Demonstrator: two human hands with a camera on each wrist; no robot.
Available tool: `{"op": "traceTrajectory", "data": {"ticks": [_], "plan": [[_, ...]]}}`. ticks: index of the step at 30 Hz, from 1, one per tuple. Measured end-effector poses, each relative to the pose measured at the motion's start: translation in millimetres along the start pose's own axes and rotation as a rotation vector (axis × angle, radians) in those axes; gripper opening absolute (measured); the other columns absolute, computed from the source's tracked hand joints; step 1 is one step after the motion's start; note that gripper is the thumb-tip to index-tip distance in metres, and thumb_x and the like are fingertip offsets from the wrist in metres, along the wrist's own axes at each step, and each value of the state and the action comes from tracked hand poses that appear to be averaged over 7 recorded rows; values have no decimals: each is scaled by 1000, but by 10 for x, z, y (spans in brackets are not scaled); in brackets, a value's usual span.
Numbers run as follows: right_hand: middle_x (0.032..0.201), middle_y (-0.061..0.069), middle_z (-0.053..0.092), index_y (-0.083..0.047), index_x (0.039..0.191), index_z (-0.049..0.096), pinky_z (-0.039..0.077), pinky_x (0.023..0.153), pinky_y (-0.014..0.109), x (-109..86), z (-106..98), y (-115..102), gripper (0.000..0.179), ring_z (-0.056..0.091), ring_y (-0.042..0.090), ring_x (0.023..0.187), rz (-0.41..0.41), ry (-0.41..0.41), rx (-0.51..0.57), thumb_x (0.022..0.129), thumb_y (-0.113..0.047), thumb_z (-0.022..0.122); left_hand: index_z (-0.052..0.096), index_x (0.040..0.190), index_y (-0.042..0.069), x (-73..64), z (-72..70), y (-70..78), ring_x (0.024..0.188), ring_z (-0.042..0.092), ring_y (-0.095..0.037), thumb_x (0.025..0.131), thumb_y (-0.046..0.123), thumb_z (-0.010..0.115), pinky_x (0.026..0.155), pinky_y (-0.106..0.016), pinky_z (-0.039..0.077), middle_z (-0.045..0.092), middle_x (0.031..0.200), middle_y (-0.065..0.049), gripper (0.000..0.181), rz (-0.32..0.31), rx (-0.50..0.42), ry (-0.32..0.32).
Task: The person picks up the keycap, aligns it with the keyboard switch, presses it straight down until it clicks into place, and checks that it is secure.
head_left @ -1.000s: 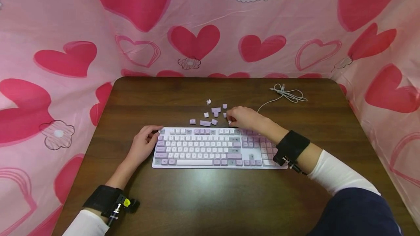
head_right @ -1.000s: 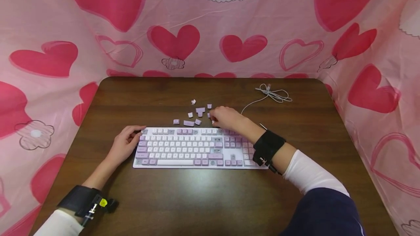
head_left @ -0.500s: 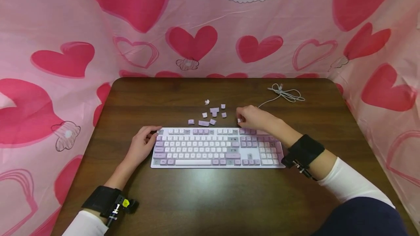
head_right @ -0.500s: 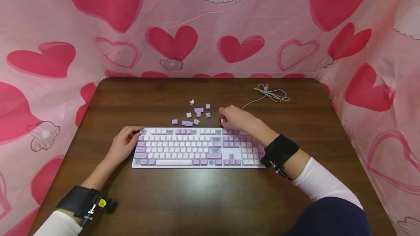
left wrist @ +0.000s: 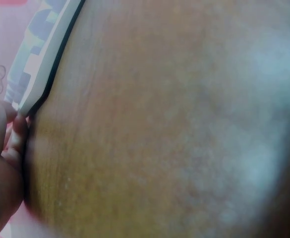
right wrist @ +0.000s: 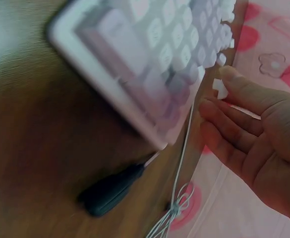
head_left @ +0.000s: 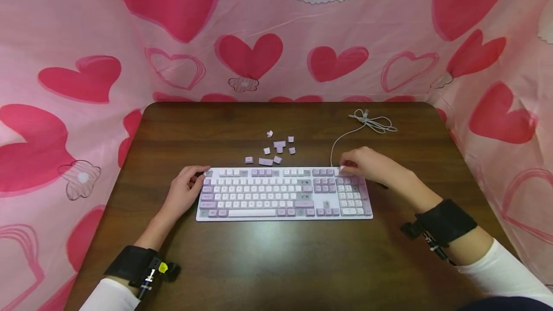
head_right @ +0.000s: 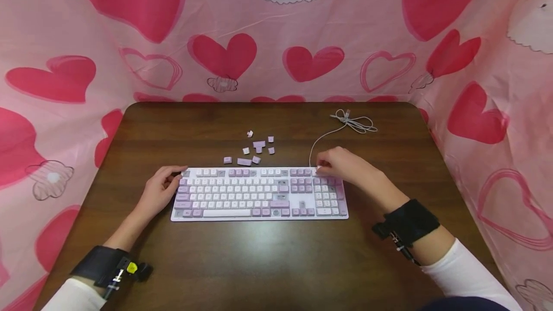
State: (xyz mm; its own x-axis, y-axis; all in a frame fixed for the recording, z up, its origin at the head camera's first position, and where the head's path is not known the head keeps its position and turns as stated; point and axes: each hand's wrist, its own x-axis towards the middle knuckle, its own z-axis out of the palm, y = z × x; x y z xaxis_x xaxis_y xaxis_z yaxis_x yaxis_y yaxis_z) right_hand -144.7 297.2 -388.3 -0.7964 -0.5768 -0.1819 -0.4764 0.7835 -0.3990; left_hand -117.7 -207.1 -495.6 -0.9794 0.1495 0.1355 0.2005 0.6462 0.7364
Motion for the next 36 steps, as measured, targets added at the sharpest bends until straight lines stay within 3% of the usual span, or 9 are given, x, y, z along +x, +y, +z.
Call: {"op": "traceTrajectory", "data": {"ticks": [5, 10, 18, 26, 36], "plan": [[90, -4, 69, -11, 98, 76, 51, 74, 36, -184, 28, 94, 9, 58, 12, 80, -26, -11, 20, 90, -8, 80, 68, 133, 5, -11, -13, -4, 91, 57, -23, 103, 3, 59, 72, -19, 46, 63, 120, -16, 31, -22, 2, -17], [88, -6, 68, -11, 98, 74, 48, 68, 29, -297, 60, 112, 11, 55, 10, 76, 2, -21, 76, 90, -8, 81, 68, 133, 5, -14, -12, -1, 91, 57, -24, 104, 4, 58, 73, -19, 46, 62, 121, -17, 31, -33, 0, -23], [95, -4, 68, -10, 100, 75, 53, 76, 34, -405, 143, 118, 15, 57, 11, 83, -61, 6, 46, 88, -9, 83, 68, 133, 5, -8, -5, 21, 89, 57, -23, 104, 5, 59, 72, -20, 46, 63, 121, -17, 31, -27, 1, -16], [87, -6, 66, -6, 99, 73, 50, 69, 28, -444, 211, 128, 12, 54, 7, 76, -36, -48, 71, 90, -6, 80, 67, 134, 5, -27, -22, 44, 90, 56, -24, 104, 5, 58, 73, -20, 46, 62, 121, -17, 31, -33, 2, -28], [74, -9, 53, -12, 84, 64, 43, 62, 26, -403, 169, 8, 18, 48, 7, 68, -67, -56, -43, 90, -4, 79, 68, 133, 5, 0, -23, 33, 89, 57, -23, 104, 5, 58, 72, -18, 45, 63, 121, -17, 31, -12, 4, -11]]}}
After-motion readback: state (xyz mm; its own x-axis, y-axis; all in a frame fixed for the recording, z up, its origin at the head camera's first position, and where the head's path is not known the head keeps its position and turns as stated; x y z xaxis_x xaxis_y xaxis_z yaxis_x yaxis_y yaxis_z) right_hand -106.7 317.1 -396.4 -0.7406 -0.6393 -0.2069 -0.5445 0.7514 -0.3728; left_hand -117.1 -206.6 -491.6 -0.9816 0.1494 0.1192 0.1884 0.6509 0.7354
